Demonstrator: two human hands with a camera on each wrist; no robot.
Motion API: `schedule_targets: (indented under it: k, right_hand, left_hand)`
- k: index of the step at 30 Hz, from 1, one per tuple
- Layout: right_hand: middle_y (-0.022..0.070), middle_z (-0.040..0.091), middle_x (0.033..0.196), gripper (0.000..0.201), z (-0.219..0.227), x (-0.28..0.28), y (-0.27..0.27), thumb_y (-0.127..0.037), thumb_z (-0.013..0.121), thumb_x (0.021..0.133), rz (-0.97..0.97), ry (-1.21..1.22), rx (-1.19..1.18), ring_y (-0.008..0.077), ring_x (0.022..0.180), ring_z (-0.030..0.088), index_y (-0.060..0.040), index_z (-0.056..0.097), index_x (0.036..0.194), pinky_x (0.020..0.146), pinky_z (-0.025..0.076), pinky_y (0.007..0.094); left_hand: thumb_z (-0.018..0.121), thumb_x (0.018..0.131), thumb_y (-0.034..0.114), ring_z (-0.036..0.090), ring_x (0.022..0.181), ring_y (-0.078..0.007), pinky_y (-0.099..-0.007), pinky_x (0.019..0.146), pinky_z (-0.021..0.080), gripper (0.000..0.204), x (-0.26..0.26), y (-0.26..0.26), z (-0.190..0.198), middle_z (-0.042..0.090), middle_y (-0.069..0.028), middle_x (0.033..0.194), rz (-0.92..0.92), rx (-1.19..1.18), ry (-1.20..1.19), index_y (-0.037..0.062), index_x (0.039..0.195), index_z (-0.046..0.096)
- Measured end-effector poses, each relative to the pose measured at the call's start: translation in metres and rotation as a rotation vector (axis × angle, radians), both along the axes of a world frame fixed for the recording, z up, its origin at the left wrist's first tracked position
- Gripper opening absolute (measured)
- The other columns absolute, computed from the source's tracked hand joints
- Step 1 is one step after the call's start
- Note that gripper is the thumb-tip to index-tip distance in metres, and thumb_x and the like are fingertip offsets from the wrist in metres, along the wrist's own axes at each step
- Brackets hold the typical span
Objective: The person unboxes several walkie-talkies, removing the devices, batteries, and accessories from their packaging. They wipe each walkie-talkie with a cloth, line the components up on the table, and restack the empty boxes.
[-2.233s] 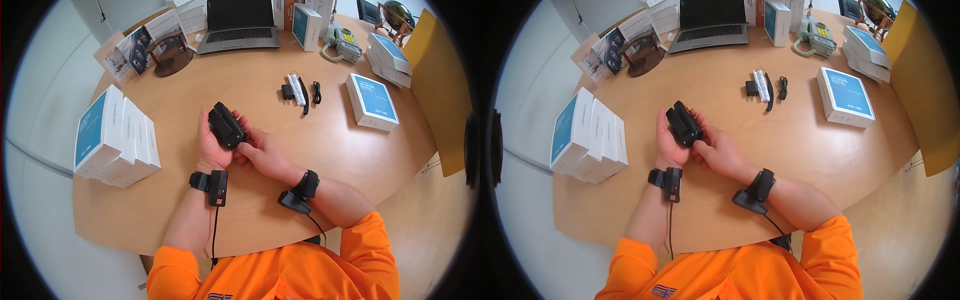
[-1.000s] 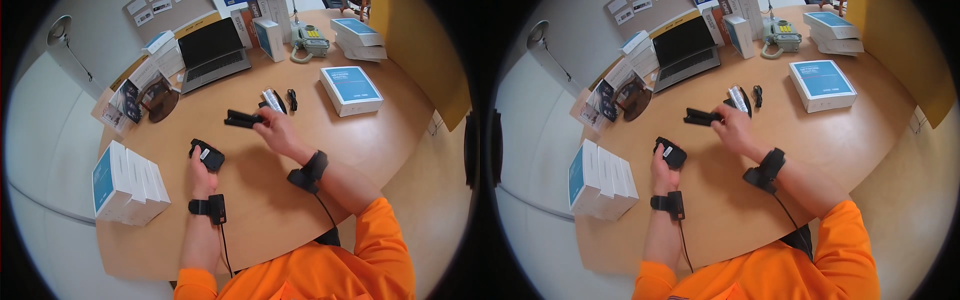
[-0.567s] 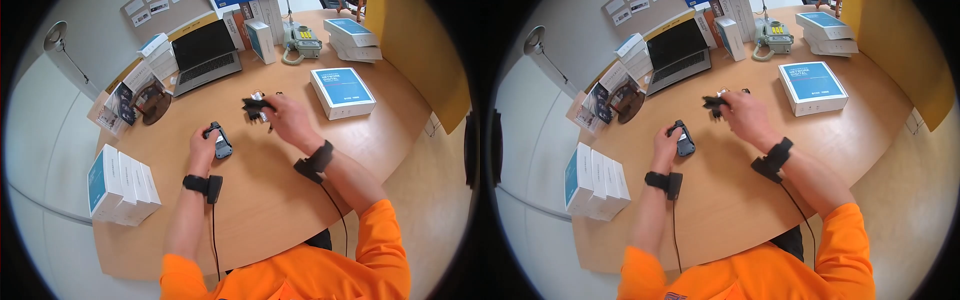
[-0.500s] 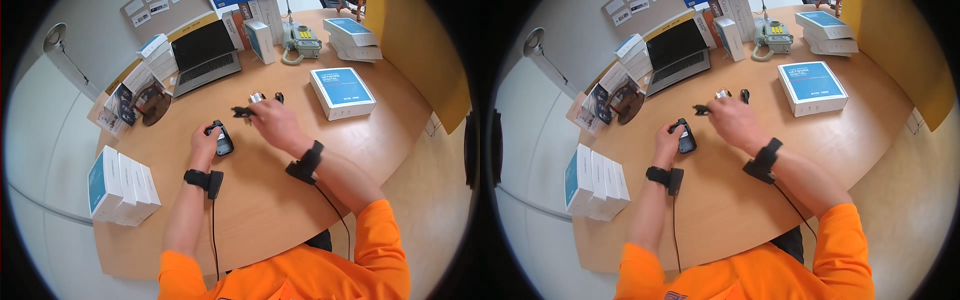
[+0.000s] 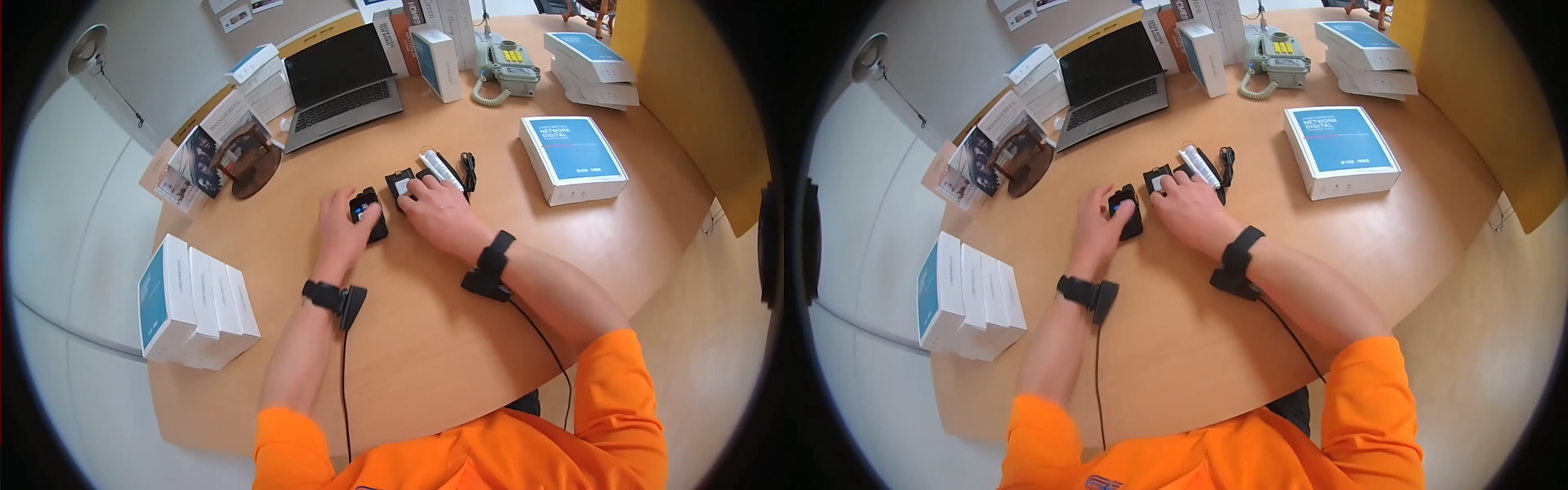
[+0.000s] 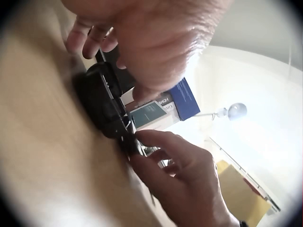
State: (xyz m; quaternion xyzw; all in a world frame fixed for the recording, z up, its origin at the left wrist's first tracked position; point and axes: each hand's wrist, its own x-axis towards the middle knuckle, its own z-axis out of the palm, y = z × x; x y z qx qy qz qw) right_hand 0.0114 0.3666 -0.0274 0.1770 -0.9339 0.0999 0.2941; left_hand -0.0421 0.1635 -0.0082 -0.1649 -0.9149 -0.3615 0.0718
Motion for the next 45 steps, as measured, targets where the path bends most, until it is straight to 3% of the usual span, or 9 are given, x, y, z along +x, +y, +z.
schedule_targets:
  k: [2,5,8,12,25,30,39,42,45]
  right_hand:
    - [0.0164,0.064,0.108,0.022,0.011,0.005,0.010,-0.016,0.061,0.088,-0.024,0.010,-0.161,0.0326,0.106,0.060,-0.0028,0.068,0.104,0.088,0.050,0.0440]
    - [0.0240,0.062,0.121,0.031,0.011,0.001,0.055,-0.019,0.056,0.095,-0.122,0.074,-0.415,0.0397,0.116,0.057,0.0009,0.065,0.116,0.097,0.048,0.0471]
    - [0.0311,0.056,0.132,0.041,0.001,-0.011,0.092,-0.024,0.052,0.100,-0.222,-0.077,-0.478,0.0476,0.123,0.053,0.0044,0.057,0.129,0.106,0.043,0.0476]
    - [0.0303,0.051,0.140,0.046,-0.023,-0.019,0.090,-0.026,0.050,0.101,-0.200,-0.165,-0.522,0.0459,0.131,0.048,0.0053,0.052,0.135,0.110,0.041,0.0457]
    - [0.0239,0.054,0.139,0.041,-0.036,-0.033,0.130,-0.019,0.053,0.100,-0.117,-0.142,-0.473,0.0419,0.124,0.055,-0.0007,0.052,0.136,0.105,0.045,0.0465]
    - [0.0246,0.047,0.148,0.051,-0.032,-0.035,0.131,-0.026,0.057,0.099,-0.169,-0.191,-0.490,0.0422,0.133,0.049,-0.0014,0.049,0.142,0.111,0.041,0.0454]
    - [0.0195,0.047,0.150,0.052,-0.031,-0.038,0.139,-0.037,0.057,0.101,-0.276,0.028,-0.431,0.0384,0.132,0.051,-0.0061,0.052,0.143,0.108,0.042,0.0425]
    - [0.0190,0.053,0.142,0.042,-0.005,-0.021,0.125,-0.025,0.058,0.101,-0.206,0.263,-0.406,0.0387,0.128,0.053,-0.0024,0.055,0.136,0.107,0.043,0.0421]
    - [0.0184,0.060,0.133,0.032,0.024,-0.003,0.092,-0.013,0.059,0.099,-0.075,0.388,-0.432,0.0360,0.122,0.058,-0.0009,0.058,0.130,0.098,0.048,0.0392]
  left_hand:
    - [0.078,0.084,0.037,0.042,0.139,-0.0386,-0.0438,0.112,0.039,0.073,0.010,-0.010,-0.001,0.032,-0.0245,0.156,-0.166,-0.237,0.237,0.0051,0.143,0.050]
    - [0.079,0.081,0.042,0.028,0.146,-0.0429,-0.0470,0.120,0.028,0.082,0.018,-0.001,0.005,0.031,-0.0260,0.156,-0.323,-0.284,0.240,0.0115,0.149,0.046]
    - [0.078,0.082,0.047,0.030,0.145,-0.0425,-0.0466,0.119,0.029,0.083,-0.002,0.016,-0.005,0.032,-0.0251,0.156,-0.383,-0.346,0.294,0.0140,0.151,0.045]
    - [0.076,0.084,0.048,0.036,0.140,-0.0422,-0.0467,0.117,0.032,0.080,-0.025,0.047,-0.013,0.039,-0.0240,0.150,-0.447,-0.374,0.318,0.0120,0.149,0.046]
    - [0.074,0.083,0.048,0.044,0.134,-0.0387,-0.0488,0.110,0.039,0.072,-0.022,0.140,-0.023,0.048,-0.0195,0.142,-0.363,-0.334,0.344,0.0134,0.142,0.052]
    - [0.074,0.080,0.053,0.038,0.140,-0.0379,-0.0603,0.109,0.033,0.079,-0.006,0.134,-0.017,0.045,-0.0191,0.147,-0.258,-0.326,0.360,0.0162,0.146,0.049]
    - [0.074,0.087,0.018,0.052,0.130,-0.0357,-0.0424,0.110,0.039,0.050,0.114,-0.066,0.085,0.056,-0.0195,0.138,-0.189,0.007,0.637,0.0036,0.132,0.058]
    - [0.064,0.093,0.003,0.052,0.127,-0.0236,-0.0361,0.109,0.039,0.041,0.152,-0.166,0.108,0.058,-0.0114,0.134,0.270,0.054,0.834,-0.0002,0.134,0.056]
    - [0.059,0.099,0.012,0.052,0.123,-0.0180,-0.0332,0.106,0.041,0.038,0.162,-0.268,0.118,0.056,-0.0099,0.133,0.648,0.358,0.787,-0.0034,0.134,0.054]
